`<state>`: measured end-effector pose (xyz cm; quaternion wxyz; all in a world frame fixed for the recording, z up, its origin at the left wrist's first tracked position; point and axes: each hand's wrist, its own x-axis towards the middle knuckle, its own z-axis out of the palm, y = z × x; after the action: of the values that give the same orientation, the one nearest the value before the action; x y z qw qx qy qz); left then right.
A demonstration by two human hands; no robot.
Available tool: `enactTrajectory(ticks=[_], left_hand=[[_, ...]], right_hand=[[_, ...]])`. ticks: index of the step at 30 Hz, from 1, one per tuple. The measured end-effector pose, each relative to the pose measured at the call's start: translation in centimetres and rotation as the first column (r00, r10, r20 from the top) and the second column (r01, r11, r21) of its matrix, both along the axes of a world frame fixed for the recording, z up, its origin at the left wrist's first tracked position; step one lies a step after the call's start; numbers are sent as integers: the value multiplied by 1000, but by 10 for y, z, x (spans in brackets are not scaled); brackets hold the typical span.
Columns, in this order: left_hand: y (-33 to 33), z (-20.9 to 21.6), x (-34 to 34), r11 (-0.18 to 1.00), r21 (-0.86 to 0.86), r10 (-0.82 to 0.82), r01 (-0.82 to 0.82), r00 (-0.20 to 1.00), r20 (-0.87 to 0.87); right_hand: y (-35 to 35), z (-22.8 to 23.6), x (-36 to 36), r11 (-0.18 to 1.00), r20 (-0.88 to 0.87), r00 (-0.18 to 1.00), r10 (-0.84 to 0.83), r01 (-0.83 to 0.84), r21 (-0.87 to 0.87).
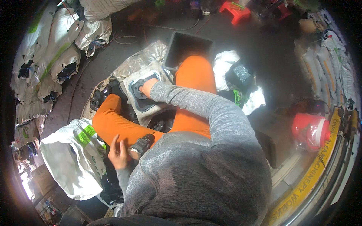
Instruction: The person sits on the floor and uses a cordless drill to fasten screws into a circular metal component resting on a white base. They repeatedly pick up screws, align them, and drive them in, then place the assembled unit into a nearby black bin.
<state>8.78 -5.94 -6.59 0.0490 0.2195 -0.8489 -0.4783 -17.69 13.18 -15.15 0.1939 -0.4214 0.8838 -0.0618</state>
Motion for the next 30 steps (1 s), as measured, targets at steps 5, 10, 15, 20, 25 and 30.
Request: enactTrajectory(ticks=[5, 10, 15, 20, 25, 30], left_hand=[[-38, 66, 90, 878, 390, -464, 276, 687, 559], [-38, 10, 56, 845, 297, -522, 445, 560, 644], [-12, -49, 10, 827, 203, -503, 524, 531, 682], [2, -63, -2, 816, 182, -488, 549, 484, 726], [-4, -68, -2, 813, 177, -471, 555, 447, 761], [-5, -67, 2, 819, 170, -448, 548, 427, 785]], right_hand=[[8, 0, 7, 996, 64, 998, -3, 9, -84], [29, 22, 21, 819, 180, 945, -272, 326, -473], [115, 45, 34, 436, 208, 876, -436, 407, -802], [271, 45, 19, 80, 536, 397, -745, 851, -519], [392, -2, 32, -217, 254, -125, -959, 902, -374], [419, -36, 28, -97, 137, -82, -987, 989, -111]])
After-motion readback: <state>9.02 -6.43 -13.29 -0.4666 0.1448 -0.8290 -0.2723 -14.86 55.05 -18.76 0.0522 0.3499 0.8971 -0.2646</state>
